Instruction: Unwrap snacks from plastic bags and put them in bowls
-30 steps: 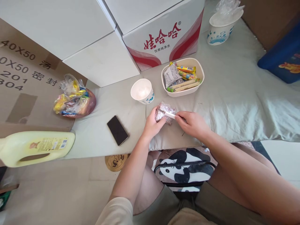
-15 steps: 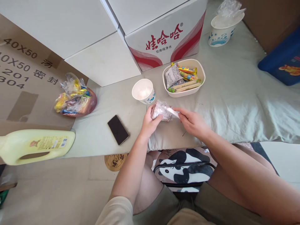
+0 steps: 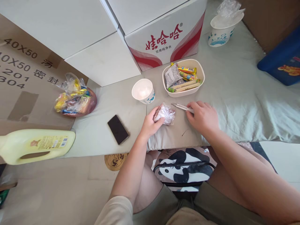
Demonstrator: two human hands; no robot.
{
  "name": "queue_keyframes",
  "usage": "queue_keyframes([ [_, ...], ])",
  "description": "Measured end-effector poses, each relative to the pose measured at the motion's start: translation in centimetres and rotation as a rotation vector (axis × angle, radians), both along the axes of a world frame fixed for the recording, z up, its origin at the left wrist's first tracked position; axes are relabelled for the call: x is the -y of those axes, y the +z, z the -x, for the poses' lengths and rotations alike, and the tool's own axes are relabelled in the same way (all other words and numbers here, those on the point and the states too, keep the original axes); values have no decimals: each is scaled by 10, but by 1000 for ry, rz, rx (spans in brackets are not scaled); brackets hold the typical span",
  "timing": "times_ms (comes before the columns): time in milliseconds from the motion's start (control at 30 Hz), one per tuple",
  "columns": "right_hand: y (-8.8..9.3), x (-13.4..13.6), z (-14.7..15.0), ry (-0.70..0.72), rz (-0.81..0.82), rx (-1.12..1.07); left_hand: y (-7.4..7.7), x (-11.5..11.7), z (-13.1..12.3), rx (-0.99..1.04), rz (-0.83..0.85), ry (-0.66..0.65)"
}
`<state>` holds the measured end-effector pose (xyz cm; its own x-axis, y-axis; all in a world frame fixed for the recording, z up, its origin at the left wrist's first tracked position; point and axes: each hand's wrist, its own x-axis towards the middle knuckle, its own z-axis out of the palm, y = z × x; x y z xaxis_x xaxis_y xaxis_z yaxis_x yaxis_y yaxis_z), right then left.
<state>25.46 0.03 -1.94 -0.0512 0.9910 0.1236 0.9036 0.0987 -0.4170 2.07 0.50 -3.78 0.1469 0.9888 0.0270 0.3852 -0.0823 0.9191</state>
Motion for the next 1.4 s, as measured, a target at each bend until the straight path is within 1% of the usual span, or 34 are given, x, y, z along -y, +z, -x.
queue_keyframes([
  [67, -2, 0, 0, -8, -45, 22, 0, 1, 1, -87, -66, 25],
  [167, -2, 0, 1, -11, -74, 25, 3, 2, 2, -229, -251, 135],
  [200, -2, 0, 1, -5, -73, 20, 5, 2, 3, -262, -295, 146],
  [267, -2, 0, 3, 39, -72, -3, 8, 2, 2, -306, -322, 103],
  [333, -3, 0, 5, 115, -80, -40, 11, 2, 2, -329, -291, 29],
  [367, -4, 0, 6, 156, -85, -60, 11, 2, 2, -323, -268, 12],
  [400, -5, 0, 8, 196, -89, -79, 12, 1, 2, -299, -242, 14],
  [467, -6, 1, 11, 271, -93, -130, 12, -1, 3, -180, -164, 58],
  [567, -7, 3, 17, 418, -101, -259, 12, -2, 5, 108, 0, 154],
  [633, -8, 4, 20, 493, -105, -318, 15, -1, 5, 307, 103, 189],
  [700, -10, 4, 22, 513, -105, -319, 19, -1, 3, 474, 184, 204],
  [800, -13, 2, 22, 519, -131, -330, 26, -1, 0, 624, 243, 267],
  [867, -14, 1, 20, 530, -160, -375, 29, -3, -2, 682, 240, 337],
  [933, -13, 0, 18, 511, -185, -426, 29, -5, -2, 721, 221, 402],
  [1100, -5, 1, 13, 382, -225, -549, 25, -10, 0, 754, 120, 538],
  [1167, -5, 2, 14, 392, -202, -548, 26, -9, 0, 746, 137, 524],
  [1300, -10, 4, 21, 474, -142, -448, 29, -4, -4, 717, 263, 394],
  [1400, -12, 3, 24, 462, -151, -417, 31, -2, -6, 713, 285, 351],
])
